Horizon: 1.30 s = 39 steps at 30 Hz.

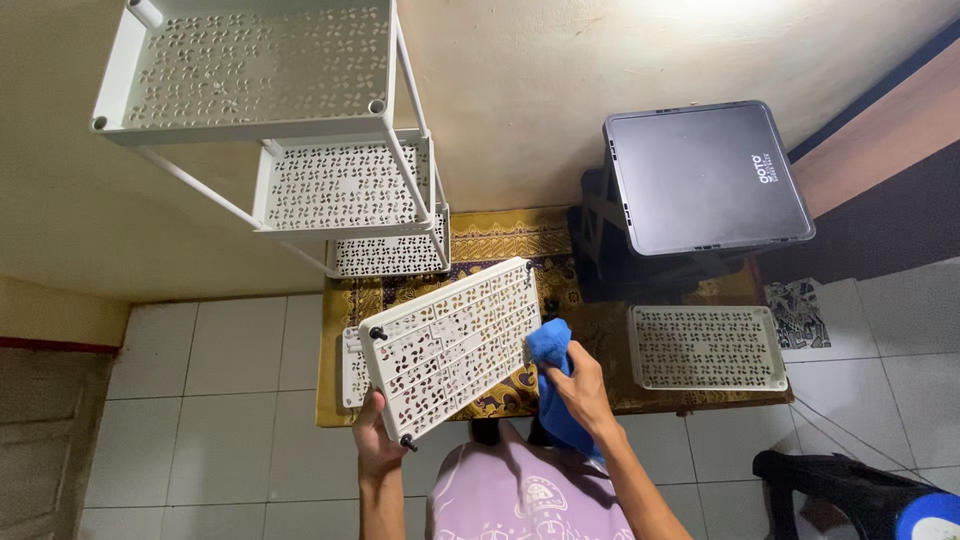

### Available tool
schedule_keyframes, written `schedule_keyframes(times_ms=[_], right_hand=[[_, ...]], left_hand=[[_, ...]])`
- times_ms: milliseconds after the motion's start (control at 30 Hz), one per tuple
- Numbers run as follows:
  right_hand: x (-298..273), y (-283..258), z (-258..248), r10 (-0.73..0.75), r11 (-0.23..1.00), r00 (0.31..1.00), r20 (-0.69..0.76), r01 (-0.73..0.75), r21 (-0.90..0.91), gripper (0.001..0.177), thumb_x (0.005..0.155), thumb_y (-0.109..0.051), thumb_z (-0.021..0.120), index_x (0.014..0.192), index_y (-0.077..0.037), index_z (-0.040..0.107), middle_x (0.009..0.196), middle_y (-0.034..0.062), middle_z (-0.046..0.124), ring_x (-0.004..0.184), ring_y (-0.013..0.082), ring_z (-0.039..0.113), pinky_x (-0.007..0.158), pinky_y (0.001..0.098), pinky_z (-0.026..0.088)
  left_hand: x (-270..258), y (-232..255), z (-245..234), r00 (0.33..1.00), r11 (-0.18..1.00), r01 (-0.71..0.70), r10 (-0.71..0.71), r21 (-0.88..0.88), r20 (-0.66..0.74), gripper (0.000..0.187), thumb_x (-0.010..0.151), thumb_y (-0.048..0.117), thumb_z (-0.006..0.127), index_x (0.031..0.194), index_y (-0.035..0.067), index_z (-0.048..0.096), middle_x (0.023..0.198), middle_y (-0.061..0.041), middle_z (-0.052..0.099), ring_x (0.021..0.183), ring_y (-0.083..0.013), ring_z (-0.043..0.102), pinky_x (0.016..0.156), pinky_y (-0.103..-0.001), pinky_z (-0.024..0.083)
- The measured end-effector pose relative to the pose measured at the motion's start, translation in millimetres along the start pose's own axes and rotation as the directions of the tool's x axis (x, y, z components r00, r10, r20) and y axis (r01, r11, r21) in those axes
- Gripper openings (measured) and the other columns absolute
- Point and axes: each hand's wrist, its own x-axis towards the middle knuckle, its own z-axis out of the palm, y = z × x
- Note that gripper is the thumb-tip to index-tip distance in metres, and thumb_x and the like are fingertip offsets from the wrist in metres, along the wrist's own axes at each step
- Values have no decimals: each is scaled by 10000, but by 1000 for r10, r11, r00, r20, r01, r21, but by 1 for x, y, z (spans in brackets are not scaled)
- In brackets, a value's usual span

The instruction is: The person wipes white plastic shelf trays and support poles with a blue cloth. They remove small black plastic feet from a tray, wipe the tray and poles, then place the cleaned parts on a table and into a nearby stack.

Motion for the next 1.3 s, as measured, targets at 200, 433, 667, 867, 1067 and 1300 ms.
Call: schedule_keyframes(times_ms=[200, 433, 667, 867, 1067, 1300], right_hand=[[-4, 10, 8, 268, 963, 949, -164, -270, 8, 282, 928, -237, 744, 1157, -77, 781, 765, 116, 717, 680, 167, 580, 645, 362, 503], [17, 87, -9, 339, 934, 868, -363, -266, 238, 368, 1002, -278, 638, 1241, 0, 673, 1135, 124, 733, 1014, 186, 666, 905, 338, 517], [41, 152, -26, 319, 948, 837, -444, -274, 165, 516, 943, -293, 677, 1373, -26, 579, 1252, 155, 691, 1143, 259, 641, 988, 385, 462], [60, 156, -24, 245, 924, 912, -329, -323, -206, 537, 1003, -400, 622, 1346, 12, 587, 1235, 263, 653, 1126, 399, 633, 953, 457, 492], [35, 126, -39, 130, 797, 926, -354, -310, -518, 551, 1000, -384, 572, 1420, -28, 556, 1249, 275, 679, 1094, 429, 675, 961, 463, 527], [20, 123, -24, 399, 796, 895, 202, -447, 408, 502, 1024, -394, 516, 1381, -47, 575, 1265, 88, 717, 1033, 167, 710, 856, 312, 578]], left_hand=[[-2, 0, -11, 940, 920, 209, -283, -333, -192, 694, 941, 360, 732, 1424, -96, 530, 1164, -216, 710, 1010, -249, 715, 825, -382, 616], [-2, 12, -12, 960, 929, 186, -241, -321, -143, 757, 961, 330, 748, 1532, -82, 469, 1274, -253, 655, 1082, -318, 669, 839, -429, 573], [-2, 16, -23, 897, 949, 294, -316, -114, -310, 826, 840, 391, 749, 1484, -40, 462, 1333, -182, 639, 1206, -286, 632, 1001, -429, 541], [-1, -1, -31, 875, 935, 338, -353, -104, -331, 773, 845, 372, 764, 1440, -67, 537, 1320, -199, 650, 1174, -292, 644, 982, -422, 542], [-4, -7, -27, 869, 922, 339, -382, -184, -314, 794, 837, 382, 783, 1440, -63, 518, 1301, -198, 665, 1155, -278, 658, 955, -410, 548], [-7, -38, -38, 800, 865, 400, -491, -302, -345, 623, 820, 373, 721, 1291, -9, 579, 1103, -126, 717, 975, -231, 734, 832, -354, 631]])
